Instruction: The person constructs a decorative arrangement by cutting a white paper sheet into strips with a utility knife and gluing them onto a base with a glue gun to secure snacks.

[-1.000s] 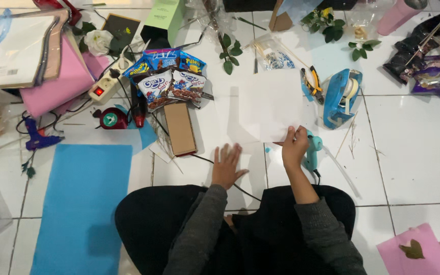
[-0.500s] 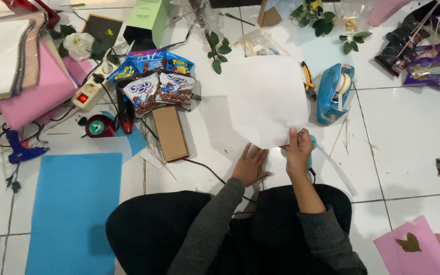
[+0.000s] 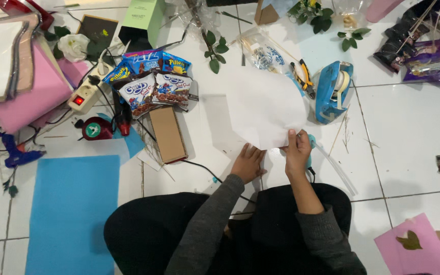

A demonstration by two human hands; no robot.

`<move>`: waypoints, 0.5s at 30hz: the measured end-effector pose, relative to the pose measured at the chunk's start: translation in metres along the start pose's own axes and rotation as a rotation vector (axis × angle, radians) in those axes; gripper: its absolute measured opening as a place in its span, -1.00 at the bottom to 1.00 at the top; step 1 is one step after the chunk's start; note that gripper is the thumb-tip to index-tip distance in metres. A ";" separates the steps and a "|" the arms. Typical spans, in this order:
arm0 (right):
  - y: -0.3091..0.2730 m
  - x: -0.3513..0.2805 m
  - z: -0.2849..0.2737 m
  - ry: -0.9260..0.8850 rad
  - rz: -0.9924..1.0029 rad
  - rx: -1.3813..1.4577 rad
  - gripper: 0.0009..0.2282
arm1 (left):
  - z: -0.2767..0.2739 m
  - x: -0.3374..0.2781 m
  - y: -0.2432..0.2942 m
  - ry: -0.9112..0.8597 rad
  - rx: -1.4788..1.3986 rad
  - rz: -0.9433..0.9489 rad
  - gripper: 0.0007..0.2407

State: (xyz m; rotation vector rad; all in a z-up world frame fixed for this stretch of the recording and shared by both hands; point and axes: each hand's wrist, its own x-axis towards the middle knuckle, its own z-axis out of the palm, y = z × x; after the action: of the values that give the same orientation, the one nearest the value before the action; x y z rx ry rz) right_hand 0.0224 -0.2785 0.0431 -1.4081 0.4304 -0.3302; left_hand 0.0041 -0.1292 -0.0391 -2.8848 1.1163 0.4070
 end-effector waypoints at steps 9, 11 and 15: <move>0.083 0.015 -0.024 -0.096 0.044 -0.266 -0.83 | -0.088 -0.113 -0.022 -0.516 0.334 -0.422 -0.55; 0.083 0.001 -0.016 -0.118 0.116 -0.263 -0.83 | -0.030 -0.100 -0.047 -0.114 0.036 -0.536 -0.70; 0.086 -0.013 -0.008 -0.130 0.274 -0.161 -0.81 | 0.011 -0.074 -0.066 0.297 -1.590 -0.889 -0.16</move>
State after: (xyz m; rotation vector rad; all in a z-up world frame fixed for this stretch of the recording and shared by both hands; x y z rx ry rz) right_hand 0.0039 -0.2676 -0.0413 -1.4949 0.5445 0.0199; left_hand -0.0067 -0.0303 -0.0357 -4.1365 -1.3075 1.1588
